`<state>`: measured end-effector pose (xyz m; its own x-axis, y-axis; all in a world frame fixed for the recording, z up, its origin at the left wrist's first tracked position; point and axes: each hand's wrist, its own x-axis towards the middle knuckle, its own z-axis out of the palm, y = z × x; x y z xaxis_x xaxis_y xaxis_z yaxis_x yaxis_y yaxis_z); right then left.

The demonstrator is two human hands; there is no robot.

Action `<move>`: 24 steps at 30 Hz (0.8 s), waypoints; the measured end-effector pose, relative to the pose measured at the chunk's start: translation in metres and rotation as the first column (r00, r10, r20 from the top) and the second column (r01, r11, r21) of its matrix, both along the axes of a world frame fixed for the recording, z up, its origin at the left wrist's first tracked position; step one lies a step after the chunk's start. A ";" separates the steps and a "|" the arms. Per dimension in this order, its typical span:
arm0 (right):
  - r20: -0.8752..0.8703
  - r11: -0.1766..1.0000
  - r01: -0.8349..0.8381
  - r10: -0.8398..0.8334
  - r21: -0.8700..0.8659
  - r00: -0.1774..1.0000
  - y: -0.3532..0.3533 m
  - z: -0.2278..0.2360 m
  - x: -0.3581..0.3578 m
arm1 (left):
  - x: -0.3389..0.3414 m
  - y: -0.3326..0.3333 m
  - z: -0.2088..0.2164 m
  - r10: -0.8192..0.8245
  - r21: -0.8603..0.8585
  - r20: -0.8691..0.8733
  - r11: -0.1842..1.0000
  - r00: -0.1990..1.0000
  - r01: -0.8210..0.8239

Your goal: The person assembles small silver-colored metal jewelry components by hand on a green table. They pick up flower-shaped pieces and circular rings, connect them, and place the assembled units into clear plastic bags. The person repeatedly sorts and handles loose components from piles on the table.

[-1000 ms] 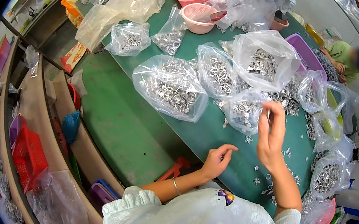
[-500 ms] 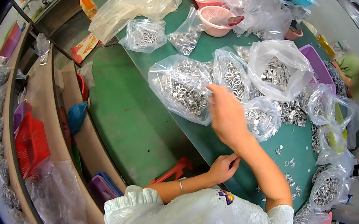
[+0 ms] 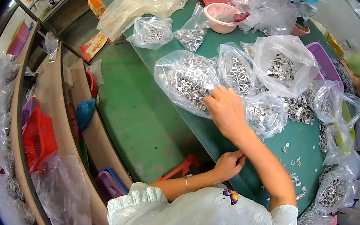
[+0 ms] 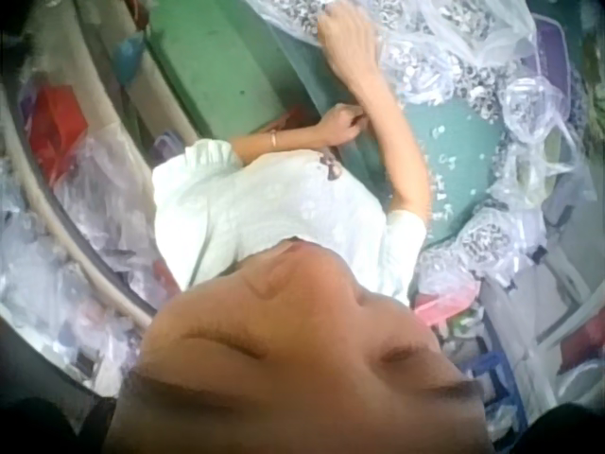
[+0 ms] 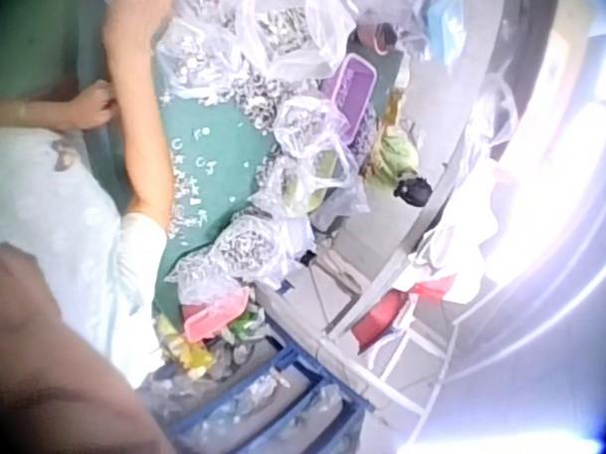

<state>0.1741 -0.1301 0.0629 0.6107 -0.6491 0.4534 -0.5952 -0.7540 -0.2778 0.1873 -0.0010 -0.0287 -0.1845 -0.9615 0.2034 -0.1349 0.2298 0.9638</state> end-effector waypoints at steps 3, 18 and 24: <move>-0.167 0.993 0.011 -0.032 -0.121 0.985 -0.003 -0.010 0.008 | -0.001 0.002 -0.007 0.009 -0.001 0.010 1.000 1.000 -0.009; 0.311 0.948 0.307 -0.316 0.077 0.896 -0.021 0.016 -0.109 | -0.001 0.000 -0.003 0.048 0.034 -0.040 0.998 0.998 -0.047; 0.174 0.616 0.586 -0.753 0.527 0.635 0.097 0.022 -0.243 | -0.008 -0.004 0.001 -0.039 0.172 -0.043 0.984 0.998 0.046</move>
